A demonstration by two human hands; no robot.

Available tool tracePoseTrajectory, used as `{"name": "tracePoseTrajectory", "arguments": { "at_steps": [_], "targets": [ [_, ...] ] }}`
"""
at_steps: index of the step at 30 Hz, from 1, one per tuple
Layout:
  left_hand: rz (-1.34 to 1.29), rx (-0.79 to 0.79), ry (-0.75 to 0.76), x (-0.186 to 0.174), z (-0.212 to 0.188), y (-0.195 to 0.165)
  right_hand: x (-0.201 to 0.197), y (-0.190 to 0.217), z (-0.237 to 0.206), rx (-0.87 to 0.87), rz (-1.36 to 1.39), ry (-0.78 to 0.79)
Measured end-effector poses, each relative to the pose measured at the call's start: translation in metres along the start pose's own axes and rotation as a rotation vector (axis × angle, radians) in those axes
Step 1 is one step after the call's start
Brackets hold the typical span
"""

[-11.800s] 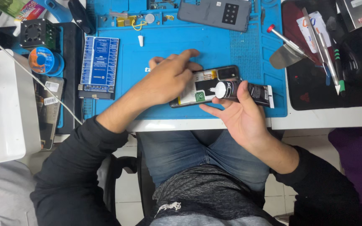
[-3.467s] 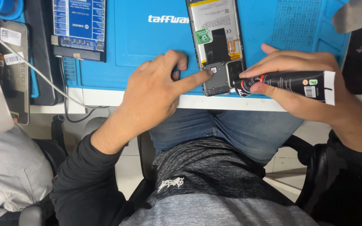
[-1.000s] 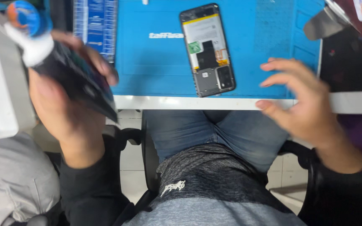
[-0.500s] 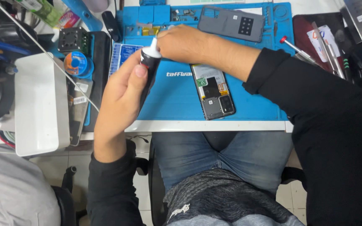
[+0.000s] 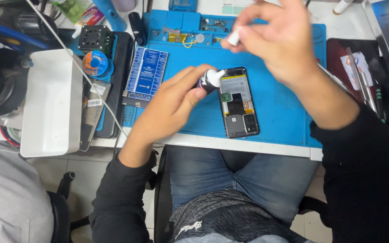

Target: The person applies adhesive from a tube around the inside edge of a phone's back cover, aligns the cover onto the phone body, and presses it closed. They then wrap several rubber bands around the assembled phone to hold it together and press the screen to power it on.

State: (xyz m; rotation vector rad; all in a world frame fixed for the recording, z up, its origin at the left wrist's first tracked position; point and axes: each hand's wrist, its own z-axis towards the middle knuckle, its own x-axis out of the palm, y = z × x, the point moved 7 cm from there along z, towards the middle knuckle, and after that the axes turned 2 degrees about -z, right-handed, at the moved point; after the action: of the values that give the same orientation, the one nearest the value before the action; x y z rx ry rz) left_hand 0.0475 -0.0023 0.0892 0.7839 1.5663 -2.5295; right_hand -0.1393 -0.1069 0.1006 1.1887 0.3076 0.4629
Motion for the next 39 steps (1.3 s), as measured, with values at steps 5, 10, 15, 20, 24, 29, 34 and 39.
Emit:
{"name": "tracePoseTrajectory", "arguments": {
  "at_steps": [5, 10, 15, 20, 24, 29, 34, 39],
  "targets": [
    [-0.025, 0.043, 0.000, 0.003, 0.001, -0.008, 0.017, 0.032, -0.031, 0.067, 0.121, -0.036],
    [-0.073, 0.052, 0.030, 0.003, -0.001, -0.013, 0.025, 0.040, -0.034, 0.049, 0.123, -0.046],
    [-0.096, 0.087, 0.046, 0.003, -0.001, -0.013, 0.024, 0.041, -0.037, 0.015, 0.124, -0.047],
    [-0.105, 0.110, 0.038, 0.002, -0.002, -0.011, 0.025, 0.042, -0.036, -0.011, 0.065, -0.040],
    [-0.117, 0.085, 0.047, 0.003, -0.002, -0.008, 0.027, 0.044, -0.035, -0.024, 0.003, -0.043],
    [-0.182, 0.093, 0.065, 0.004, -0.001, -0.007, 0.028, 0.048, -0.037, -0.145, -0.025, 0.026],
    [-0.426, -0.056, 0.100, 0.011, 0.000, 0.006, 0.033, 0.051, -0.038, -0.340, -0.179, 0.166],
    [-0.466, -0.115, 0.120, 0.010, -0.004, 0.013, 0.037, 0.035, -0.033, -0.183, -0.049, 0.159]
  ]
}}
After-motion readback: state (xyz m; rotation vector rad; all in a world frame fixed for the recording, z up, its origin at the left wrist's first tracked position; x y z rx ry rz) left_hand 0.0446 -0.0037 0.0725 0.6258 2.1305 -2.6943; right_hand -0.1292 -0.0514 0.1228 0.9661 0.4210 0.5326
